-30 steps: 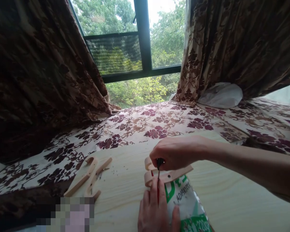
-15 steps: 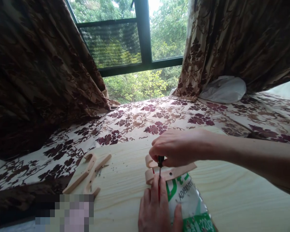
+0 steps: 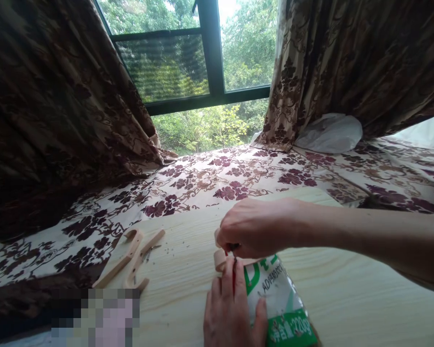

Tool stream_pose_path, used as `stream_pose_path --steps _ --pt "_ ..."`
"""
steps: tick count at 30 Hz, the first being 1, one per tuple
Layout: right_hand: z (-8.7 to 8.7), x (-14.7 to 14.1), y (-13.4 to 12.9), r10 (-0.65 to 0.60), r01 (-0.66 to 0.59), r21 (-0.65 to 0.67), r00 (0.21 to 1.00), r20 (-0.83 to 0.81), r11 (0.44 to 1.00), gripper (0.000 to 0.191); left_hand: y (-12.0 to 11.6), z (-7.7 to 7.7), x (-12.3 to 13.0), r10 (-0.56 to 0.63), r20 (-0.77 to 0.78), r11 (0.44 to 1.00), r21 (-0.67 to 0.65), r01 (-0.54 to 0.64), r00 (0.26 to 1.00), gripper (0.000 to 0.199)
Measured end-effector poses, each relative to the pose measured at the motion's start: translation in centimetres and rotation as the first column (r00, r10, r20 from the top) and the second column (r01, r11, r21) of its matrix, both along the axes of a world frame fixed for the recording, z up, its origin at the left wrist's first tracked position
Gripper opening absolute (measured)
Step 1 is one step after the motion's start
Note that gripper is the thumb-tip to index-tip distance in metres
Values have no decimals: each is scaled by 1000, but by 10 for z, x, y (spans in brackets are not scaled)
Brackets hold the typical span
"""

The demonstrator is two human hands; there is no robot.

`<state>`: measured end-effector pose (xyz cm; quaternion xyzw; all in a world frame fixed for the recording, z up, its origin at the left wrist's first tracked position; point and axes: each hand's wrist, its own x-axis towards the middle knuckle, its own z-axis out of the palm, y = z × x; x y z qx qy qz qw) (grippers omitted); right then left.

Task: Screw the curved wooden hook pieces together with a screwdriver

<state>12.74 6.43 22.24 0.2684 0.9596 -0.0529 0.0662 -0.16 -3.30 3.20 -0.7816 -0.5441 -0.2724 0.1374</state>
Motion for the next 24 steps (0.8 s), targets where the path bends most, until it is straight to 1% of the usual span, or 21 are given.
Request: stream_pose_path --steps 2,4,7,9,11,14,16,20,22,24 --pt "-2 1 3 -17 15 -42 999 -39 999 12 0 0 1 1 -9 1000 14 -1 1000 52" --pt "-4 3 6 -74 72 -63 996 -39 995 12 0 -1 1 0 -22 1000 23 1 1000 52" --pt "-3 5 7 -137 136 -33 990 -29 990 16 0 -2 1 -7 -14 1000 23 7 1000 52" --pt "0 6 5 -124 125 14 992 -21 992 21 0 -2 0 -8 -11 1000 25 8 1000 52" --pt "3 6 3 -78 78 37 997 11 996 22 0 -2 0 -6 -12 1000 23 6 1000 52" --pt "4 5 0 -23 22 8 999 35 1000 19 0 -2 0 -4 -13 1000 14 5 1000 51" --pt "3 4 0 -45 45 5 999 20 999 18 0 -2 1 -6 -23 1000 14 6 1000 51" --pt "0 4 3 -130 130 51 991 9 990 17 1 -2 1 -13 -40 1000 25 14 999 51" --pt "0 5 4 -132 131 83 991 9 988 17 1 -2 1 -14 -39 999 28 15 999 51" --pt "1 7 4 -94 93 88 996 6 992 20 1 -1 1 -10 -39 1000 27 11 999 52"
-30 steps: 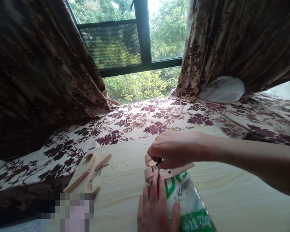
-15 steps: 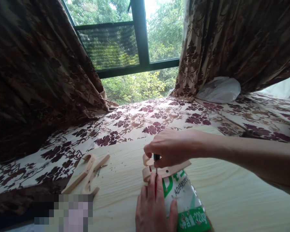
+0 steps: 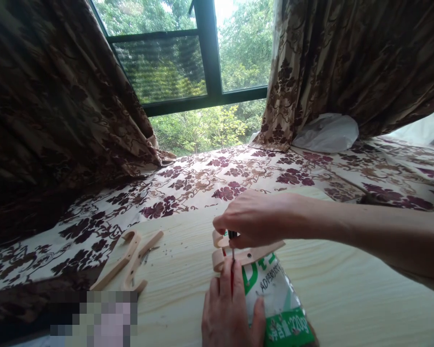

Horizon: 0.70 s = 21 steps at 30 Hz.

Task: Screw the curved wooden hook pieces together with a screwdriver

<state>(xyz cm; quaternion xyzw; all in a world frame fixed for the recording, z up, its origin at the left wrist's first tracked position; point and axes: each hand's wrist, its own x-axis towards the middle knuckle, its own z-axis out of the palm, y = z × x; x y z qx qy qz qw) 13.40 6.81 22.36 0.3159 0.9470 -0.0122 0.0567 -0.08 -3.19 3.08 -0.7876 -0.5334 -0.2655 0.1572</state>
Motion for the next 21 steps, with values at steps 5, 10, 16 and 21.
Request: stream_pose_path --steps 5,10,16,21 --pt "1 1 -2 46 -48 -70 999 -23 996 18 0 0 1 2 -4 1000 -6 -2 1000 52" --pt "-2 -2 1 -44 43 -39 999 -14 998 18 0 0 0 -9 1 1000 -3 9 1000 50" --pt "1 1 -1 12 -12 11 1000 13 1000 22 -1 2 0 -7 5 1000 -17 7 1000 51" --pt "-1 2 -4 35 -35 13 999 17 999 16 0 2 0 -8 21 1000 -21 8 1000 50"
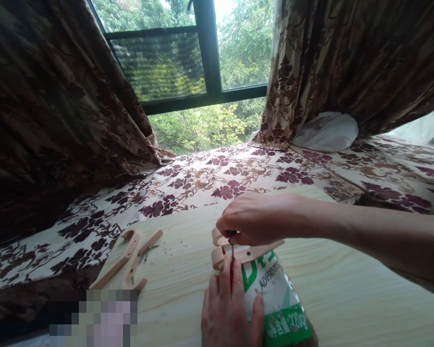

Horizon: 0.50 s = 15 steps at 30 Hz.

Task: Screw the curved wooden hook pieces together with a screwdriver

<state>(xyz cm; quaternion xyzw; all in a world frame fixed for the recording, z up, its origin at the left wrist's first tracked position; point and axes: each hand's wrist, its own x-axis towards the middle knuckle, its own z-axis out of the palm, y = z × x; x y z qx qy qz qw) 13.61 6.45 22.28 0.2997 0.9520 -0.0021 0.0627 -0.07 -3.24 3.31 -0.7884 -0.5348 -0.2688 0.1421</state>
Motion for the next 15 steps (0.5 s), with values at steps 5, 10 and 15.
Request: stream_pose_path --steps 5,10,15 --pt "-2 -3 0 -42 41 27 999 9 999 16 -1 0 -1 -1 13 1000 -17 1 1000 50" --pt "5 -3 0 -33 33 -3 999 15 999 24 -1 1 -1 5 -17 1000 -11 -5 1000 51" --pt "1 -2 3 12 -13 -33 1000 -27 999 20 -1 2 0 9 -29 1000 -8 -9 1000 51"
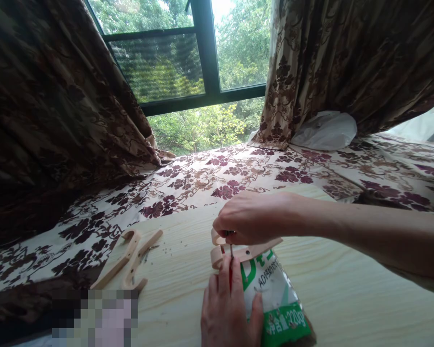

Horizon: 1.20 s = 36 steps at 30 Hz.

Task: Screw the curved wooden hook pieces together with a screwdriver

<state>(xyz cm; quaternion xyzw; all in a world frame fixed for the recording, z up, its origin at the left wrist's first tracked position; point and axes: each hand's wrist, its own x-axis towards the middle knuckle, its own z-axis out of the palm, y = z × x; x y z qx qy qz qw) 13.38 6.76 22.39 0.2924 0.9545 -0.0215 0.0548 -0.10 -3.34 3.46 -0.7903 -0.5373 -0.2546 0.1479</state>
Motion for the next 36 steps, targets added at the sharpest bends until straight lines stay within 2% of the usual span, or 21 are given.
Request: stream_pose_path --steps 7,13,21,27,32,36 --pt "-2 0 -1 -71 70 62 997 11 996 17 2 -2 0 -10 9 999 46 10 1000 51" --pt "1 3 -2 -7 7 -1 1000 -29 1000 21 2 -1 0 -8 6 998 56 7 1000 51" --pt "-3 1 1 -76 77 21 996 -36 997 17 0 1 0 -8 1 1000 16 8 1000 51" --pt "2 2 -6 -25 17 68 992 127 998 13 0 3 0 -14 14 1000 4 14 1000 53" --pt "-11 16 -13 -21 19 42 998 56 999 15 1 0 -1 -13 25 999 35 12 1000 53" --pt "-31 35 -24 -159 162 23 981 -110 987 17 -3 -3 -8 -54 40 997 56 52 998 55"
